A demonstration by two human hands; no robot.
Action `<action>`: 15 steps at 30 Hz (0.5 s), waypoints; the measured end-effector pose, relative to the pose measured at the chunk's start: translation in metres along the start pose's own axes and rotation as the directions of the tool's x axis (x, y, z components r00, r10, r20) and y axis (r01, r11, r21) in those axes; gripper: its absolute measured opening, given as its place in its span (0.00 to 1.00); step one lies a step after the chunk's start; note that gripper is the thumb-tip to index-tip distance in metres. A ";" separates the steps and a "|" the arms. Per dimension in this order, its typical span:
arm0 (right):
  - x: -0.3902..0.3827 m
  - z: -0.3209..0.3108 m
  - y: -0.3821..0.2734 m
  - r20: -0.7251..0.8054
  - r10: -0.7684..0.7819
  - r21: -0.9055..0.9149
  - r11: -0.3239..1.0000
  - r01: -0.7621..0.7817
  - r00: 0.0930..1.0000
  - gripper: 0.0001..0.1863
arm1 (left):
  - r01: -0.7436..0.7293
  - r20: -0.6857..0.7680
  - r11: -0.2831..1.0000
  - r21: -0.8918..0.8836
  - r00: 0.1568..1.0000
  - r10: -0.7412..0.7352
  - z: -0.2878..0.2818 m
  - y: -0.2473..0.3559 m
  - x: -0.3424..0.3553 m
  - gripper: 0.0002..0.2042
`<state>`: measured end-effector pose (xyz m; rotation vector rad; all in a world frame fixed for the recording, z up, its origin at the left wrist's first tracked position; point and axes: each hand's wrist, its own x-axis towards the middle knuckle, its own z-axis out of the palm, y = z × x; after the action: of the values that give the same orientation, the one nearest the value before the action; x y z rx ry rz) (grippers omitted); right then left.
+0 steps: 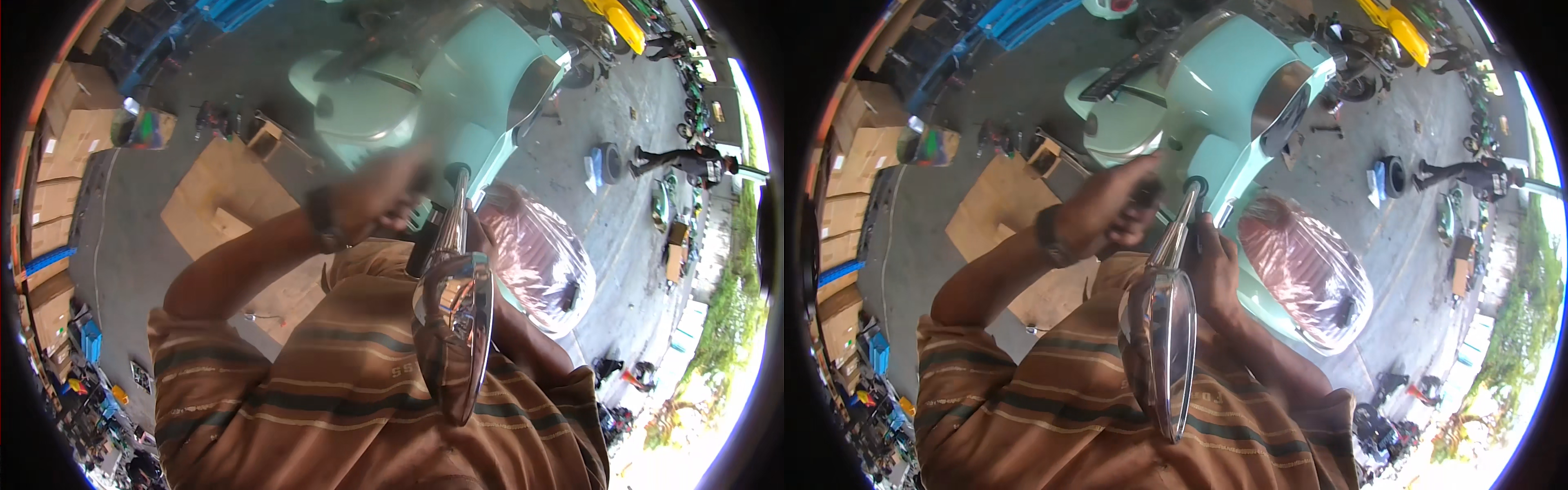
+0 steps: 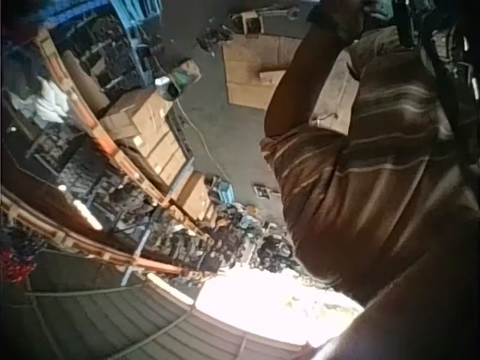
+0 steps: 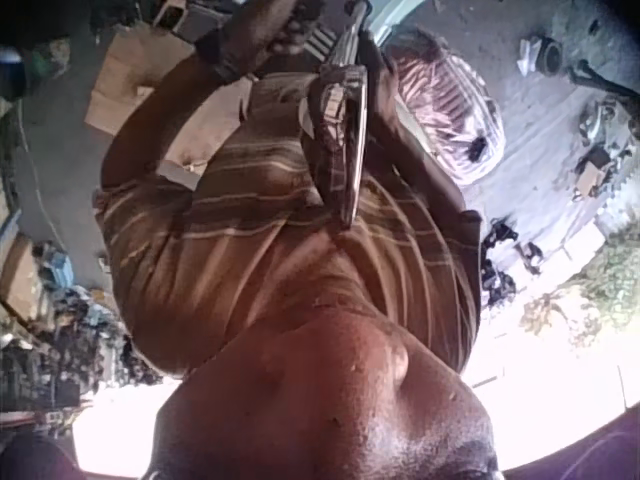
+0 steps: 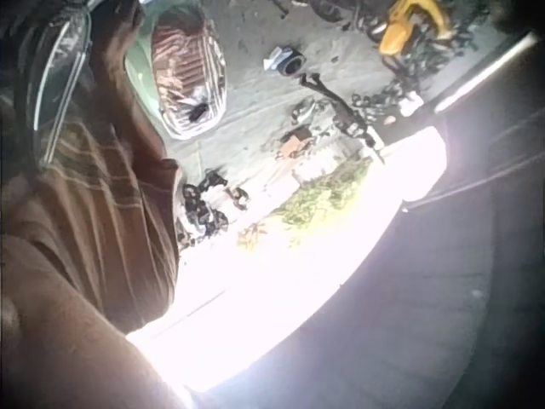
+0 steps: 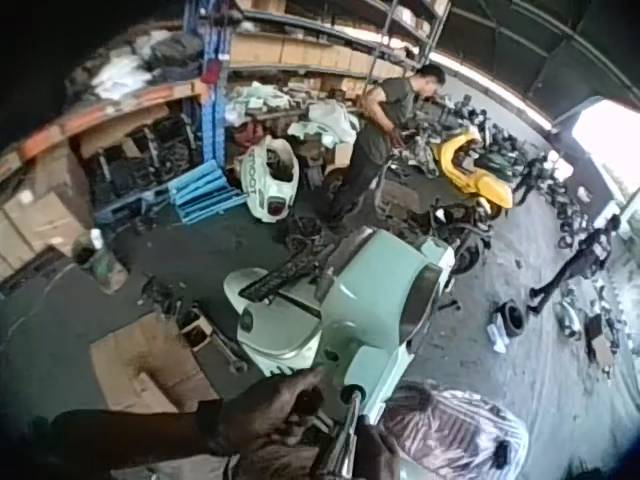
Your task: The person installs a side mirror onto the handlebars of a green scooter, uses a wrench to tighten the mirror assembly, and later checks a component on a piece of cardboard on the floor.
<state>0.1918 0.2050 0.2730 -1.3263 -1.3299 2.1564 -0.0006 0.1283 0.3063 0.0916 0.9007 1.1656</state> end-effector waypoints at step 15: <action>-0.006 0.011 -0.019 -0.068 0.001 -0.434 0.900 -0.030 0.998 0.27 | -0.199 -0.316 0.980 0.011 0.929 0.192 -0.004 -0.088 -0.017 0.13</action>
<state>0.1821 0.2057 0.2938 -1.5498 -1.8551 1.8666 0.0611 0.0749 0.2699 -0.0249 1.1817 1.4010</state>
